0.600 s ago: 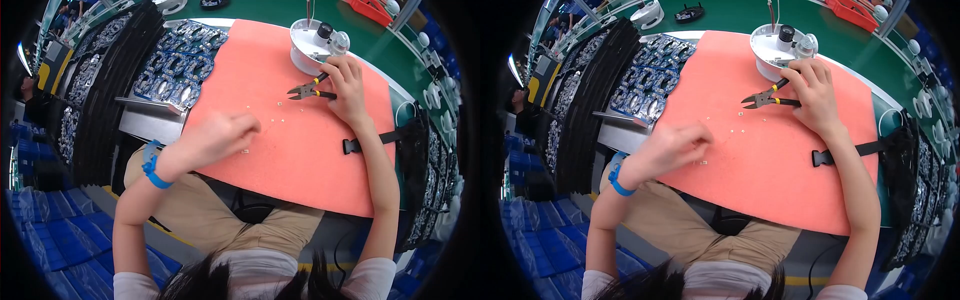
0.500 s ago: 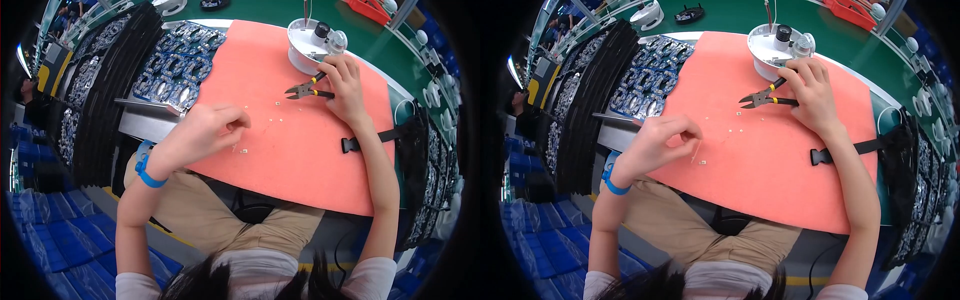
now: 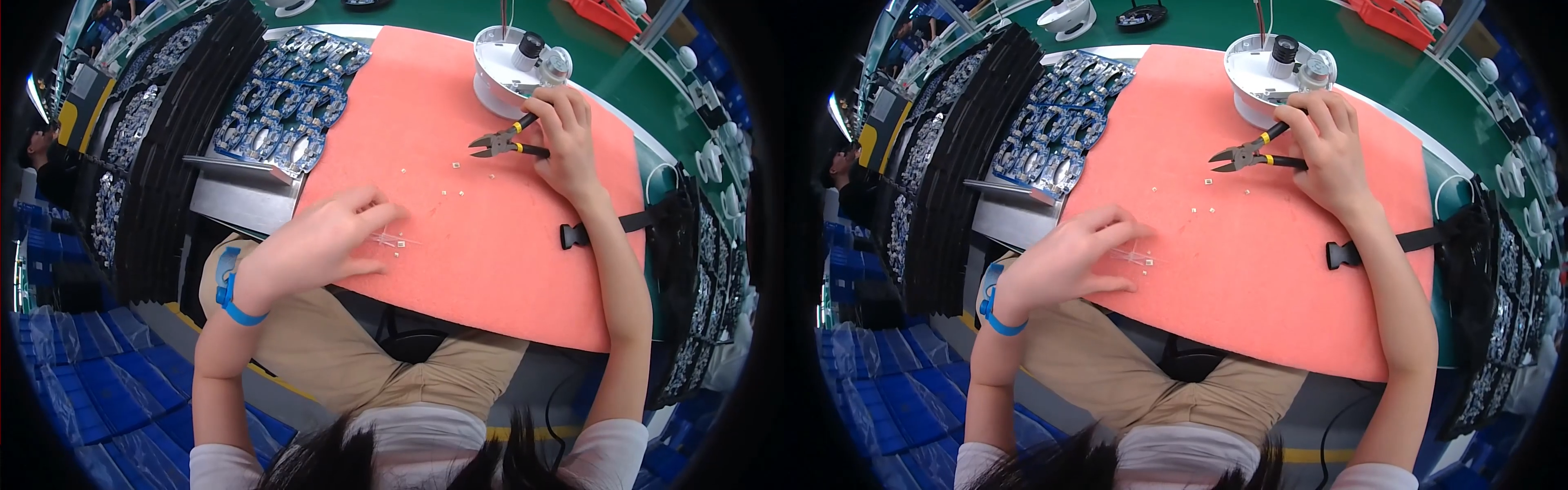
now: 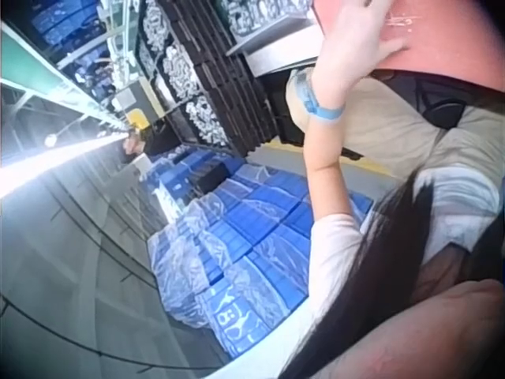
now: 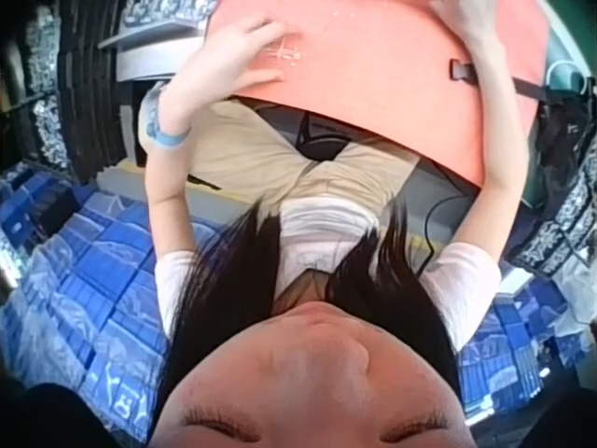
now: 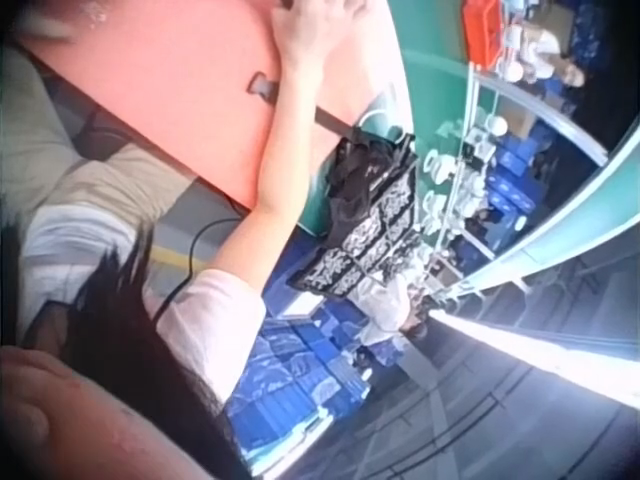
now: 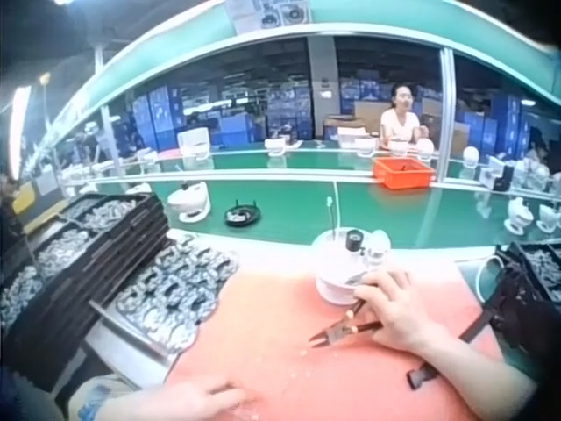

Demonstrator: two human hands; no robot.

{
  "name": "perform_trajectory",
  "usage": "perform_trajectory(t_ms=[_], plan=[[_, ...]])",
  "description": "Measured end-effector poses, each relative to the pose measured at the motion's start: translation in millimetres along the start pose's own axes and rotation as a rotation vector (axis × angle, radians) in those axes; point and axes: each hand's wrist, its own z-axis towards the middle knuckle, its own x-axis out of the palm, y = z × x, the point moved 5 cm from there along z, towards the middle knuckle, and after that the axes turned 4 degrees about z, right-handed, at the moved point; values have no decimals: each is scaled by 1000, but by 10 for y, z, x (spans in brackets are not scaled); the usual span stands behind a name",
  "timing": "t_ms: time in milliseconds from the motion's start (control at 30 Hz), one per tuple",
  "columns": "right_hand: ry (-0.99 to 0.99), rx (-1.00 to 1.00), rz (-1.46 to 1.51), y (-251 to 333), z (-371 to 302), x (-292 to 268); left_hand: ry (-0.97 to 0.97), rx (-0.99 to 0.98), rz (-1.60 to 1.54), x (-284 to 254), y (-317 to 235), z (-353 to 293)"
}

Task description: Assembling LED lighting components by cutting wires and fitting parts into a housing on a factory line.

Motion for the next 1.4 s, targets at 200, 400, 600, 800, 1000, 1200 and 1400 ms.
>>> perform_trajectory(t_ms=[200,400,600,800,1000,1200,1400], plan=[[-4,13,4,-8,0,21,-140,189,279,192,-98,-113],[-19,3,-20,-13,-10,-12,-167,279,355,257,-186,-102],[3,15,-3,-2,-4,0,-124,218,344,281,-188,-98],[-27,8,2,6,10,-16,-98,105,5,283,-43,-25],[-26,9,3,18,17,-41,-141,-123,-291,189,43,-17],[-3,25,11,13,-28,-36,-160,-448,-1121,264,-16,-319],[-8,21,33,2,-35,-24,392,-549,-1667,1447,-579,-818]])
